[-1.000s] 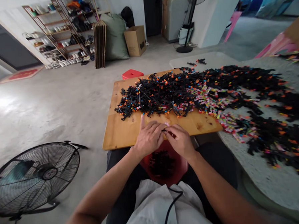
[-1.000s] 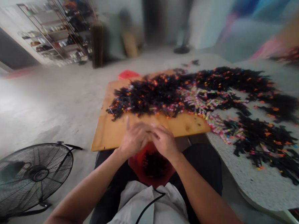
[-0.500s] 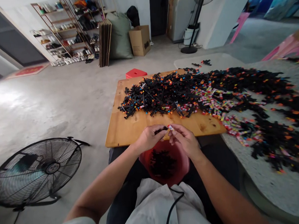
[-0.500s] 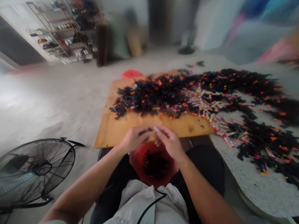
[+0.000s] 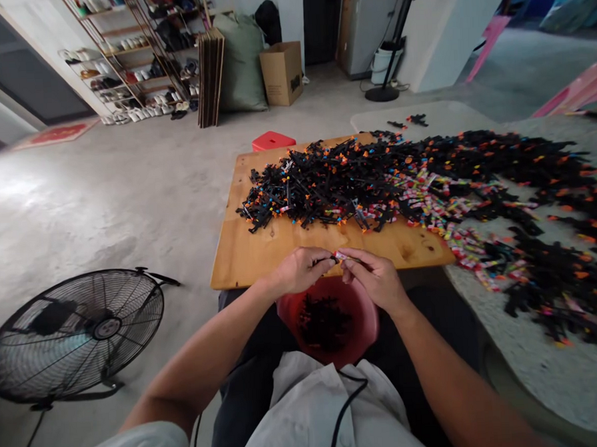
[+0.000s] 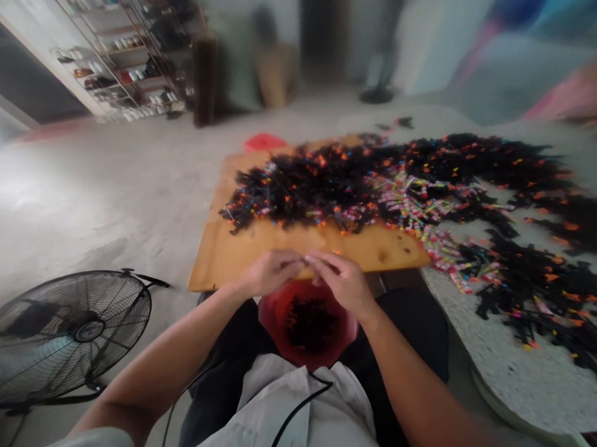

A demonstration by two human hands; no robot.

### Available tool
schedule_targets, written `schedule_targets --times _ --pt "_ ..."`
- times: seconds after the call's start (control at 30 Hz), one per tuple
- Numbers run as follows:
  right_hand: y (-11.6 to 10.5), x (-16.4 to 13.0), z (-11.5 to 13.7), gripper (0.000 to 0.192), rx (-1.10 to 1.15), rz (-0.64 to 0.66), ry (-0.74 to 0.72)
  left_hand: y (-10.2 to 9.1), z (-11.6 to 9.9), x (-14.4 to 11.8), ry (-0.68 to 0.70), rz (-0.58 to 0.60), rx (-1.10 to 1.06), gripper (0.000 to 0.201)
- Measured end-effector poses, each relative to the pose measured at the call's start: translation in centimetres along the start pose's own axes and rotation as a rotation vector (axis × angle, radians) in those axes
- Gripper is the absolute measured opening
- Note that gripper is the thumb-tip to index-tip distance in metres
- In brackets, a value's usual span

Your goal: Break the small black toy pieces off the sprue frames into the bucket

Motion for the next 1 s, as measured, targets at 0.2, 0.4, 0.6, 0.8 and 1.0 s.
schedule_targets --times 0.2,0.4,0.6,0.8,1.0 --pt "-0.5 0.0 1.5 0.029 -0.189 0.109 -0.132 0.2 0.7 -0.3 -0.092 0.058 -0.038 0.032" --pt "-0.4 0.1 2.1 0.029 -0.362 0.096 -0.179 0.7 2.1 -0.4 -0.136 0.098 -0.123 0.035" --pt "0.1 -0.2 0.5 0.033 -0.189 0.101 0.043 0.5 1.6 -0.4 -0.031 0.072 0.102 0.031" --pt "-0.3 0.0 0.5 0.040 -0.154 0.251 0.168 1.4 2.2 -0.8 -0.209 0.157 -0.279 0.039" --pt "-0.4 -0.3 0.3 0.033 -0.272 0.344 0.173 1.8 3.0 -1.0 -0.359 0.262 -0.433 0.044"
Point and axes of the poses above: each hand's wrist, its own x-axis towards the middle knuckle, its own y-axis out of the palm, z = x × y, the point moved 5 cm from there along x, towards the middle knuckle, and after that the axes turned 11 degrees about y, right-handed, at the moved point
